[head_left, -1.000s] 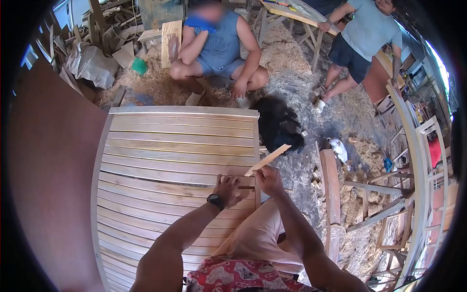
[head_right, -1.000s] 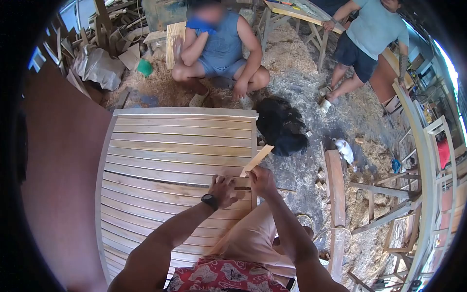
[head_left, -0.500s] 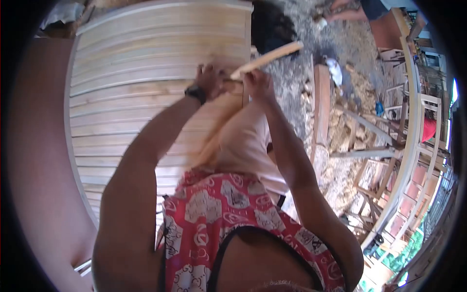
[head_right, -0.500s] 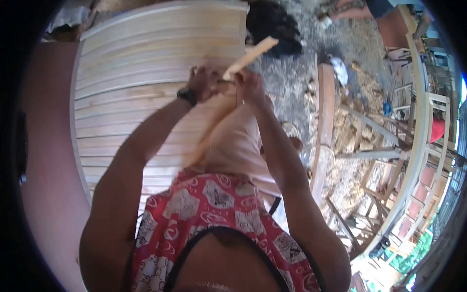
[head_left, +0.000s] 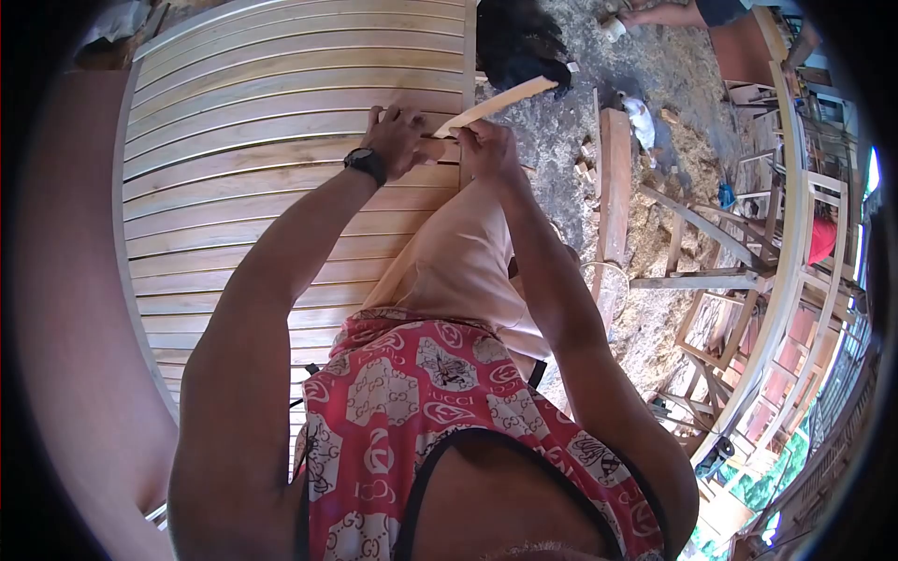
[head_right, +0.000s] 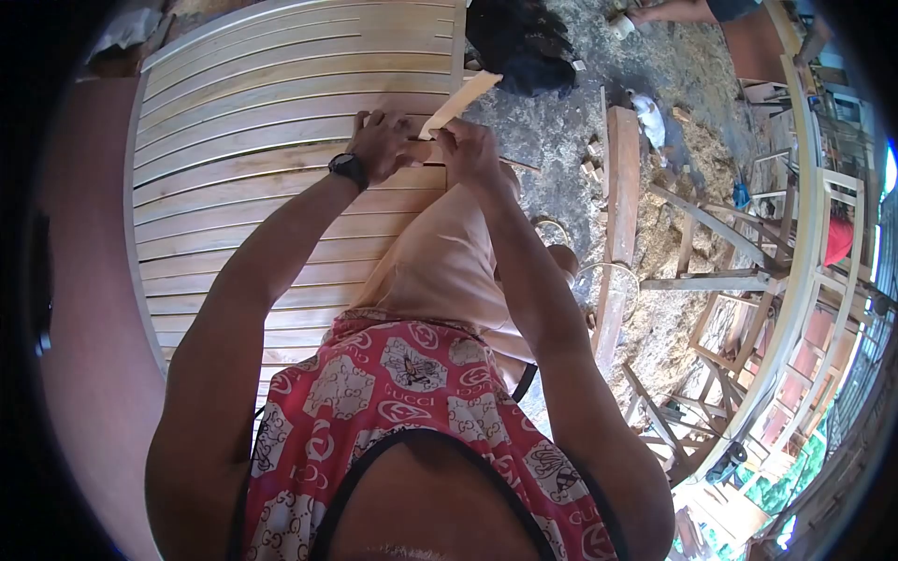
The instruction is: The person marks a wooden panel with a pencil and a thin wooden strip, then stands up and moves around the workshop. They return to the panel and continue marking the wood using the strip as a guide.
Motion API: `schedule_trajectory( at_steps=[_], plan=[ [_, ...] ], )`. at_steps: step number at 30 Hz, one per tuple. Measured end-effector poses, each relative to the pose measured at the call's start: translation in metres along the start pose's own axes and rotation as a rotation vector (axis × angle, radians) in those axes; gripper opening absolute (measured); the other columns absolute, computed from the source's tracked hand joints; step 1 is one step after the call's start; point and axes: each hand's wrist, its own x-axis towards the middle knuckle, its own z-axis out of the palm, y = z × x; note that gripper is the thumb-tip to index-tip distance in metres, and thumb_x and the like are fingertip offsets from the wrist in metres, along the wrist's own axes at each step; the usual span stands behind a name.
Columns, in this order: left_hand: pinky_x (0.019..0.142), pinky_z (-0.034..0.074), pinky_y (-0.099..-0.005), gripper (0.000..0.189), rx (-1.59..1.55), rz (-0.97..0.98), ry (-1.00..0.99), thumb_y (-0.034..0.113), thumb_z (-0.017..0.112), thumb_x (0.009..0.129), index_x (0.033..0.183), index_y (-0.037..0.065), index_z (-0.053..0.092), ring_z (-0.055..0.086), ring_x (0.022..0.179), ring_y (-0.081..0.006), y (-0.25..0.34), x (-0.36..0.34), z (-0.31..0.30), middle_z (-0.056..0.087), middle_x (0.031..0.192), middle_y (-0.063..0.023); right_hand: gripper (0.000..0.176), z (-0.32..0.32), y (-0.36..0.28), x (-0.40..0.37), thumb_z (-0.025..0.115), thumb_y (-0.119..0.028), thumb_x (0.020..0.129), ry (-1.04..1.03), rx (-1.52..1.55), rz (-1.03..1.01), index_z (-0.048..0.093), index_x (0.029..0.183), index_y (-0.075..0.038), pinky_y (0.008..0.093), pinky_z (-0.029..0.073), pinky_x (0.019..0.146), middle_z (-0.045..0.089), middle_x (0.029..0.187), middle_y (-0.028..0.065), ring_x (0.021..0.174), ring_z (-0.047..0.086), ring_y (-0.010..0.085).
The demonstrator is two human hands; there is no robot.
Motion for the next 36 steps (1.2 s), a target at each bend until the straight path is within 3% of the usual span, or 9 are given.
schedule_trajectory(
  at_steps=[5, 15, 27, 29, 36],
  plan=[
    [0.113, 0.030, -0.0546, 0.059, -0.006, -0.002, 0.050, 0.053, 0.078, 0.083, 0.125, 0.013, 0.069, 0.051, 0.127, -0.0277, 0.000, 0.001, 0.004, 0.056, 0.134, -0.0054, 0.009, 0.004, 0.007, 0.000, 0.074, -0.013, 0.090, 0.028, -0.049, -0.063, 0.074, 0.099, -0.008, 0.0464, 0.055, 0.066, 0.072, 0.085, 0.0195, 0.079, 0.070, 0.0422],
    [0.113, 0.031, -0.0552, 0.060, -0.029, -0.017, 0.072, 0.048, 0.079, 0.083, 0.128, 0.010, 0.066, 0.052, 0.127, -0.0292, 0.004, -0.002, 0.002, 0.057, 0.133, -0.0054, 0.013, 0.011, 0.018, 0.007, 0.073, -0.010, 0.090, 0.028, 0.037, -0.074, 0.070, 0.101, -0.003, 0.0458, 0.057, 0.069, 0.073, 0.089, 0.0217, 0.086, 0.072, 0.0415],
    [0.112, 0.036, -0.0509, 0.037, -0.146, -0.020, 0.173, 0.032, 0.074, 0.088, 0.114, 0.006, 0.071, 0.055, 0.121, -0.0319, 0.013, -0.011, 0.023, 0.062, 0.123, -0.0075, 0.015, 0.011, 0.004, 0.004, 0.071, -0.007, 0.090, 0.018, 0.077, -0.045, 0.072, 0.104, -0.004, 0.0449, 0.057, 0.071, 0.073, 0.091, 0.0221, 0.087, 0.072, 0.0409],
    [0.112, 0.038, -0.0471, 0.036, -0.154, -0.016, 0.170, 0.032, 0.075, 0.088, 0.112, 0.005, 0.071, 0.055, 0.120, -0.0313, 0.013, -0.011, 0.024, 0.062, 0.120, -0.0085, 0.012, 0.008, 0.001, 0.002, 0.071, -0.003, 0.094, 0.018, -0.090, -0.100, 0.072, 0.106, 0.000, 0.0335, 0.057, 0.068, 0.075, 0.086, 0.0176, 0.082, 0.078, 0.0240],
    [0.111, 0.040, -0.0476, 0.042, -0.160, -0.005, 0.206, 0.035, 0.075, 0.088, 0.117, 0.005, 0.070, 0.055, 0.120, -0.0310, 0.011, -0.013, 0.025, 0.061, 0.117, -0.0086, 0.010, 0.003, 0.011, 0.006, 0.070, -0.004, 0.095, -0.020, -0.037, -0.106, 0.074, 0.104, -0.001, 0.0325, 0.055, 0.065, 0.073, 0.080, 0.0162, 0.073, 0.074, 0.0191]
  ],
)
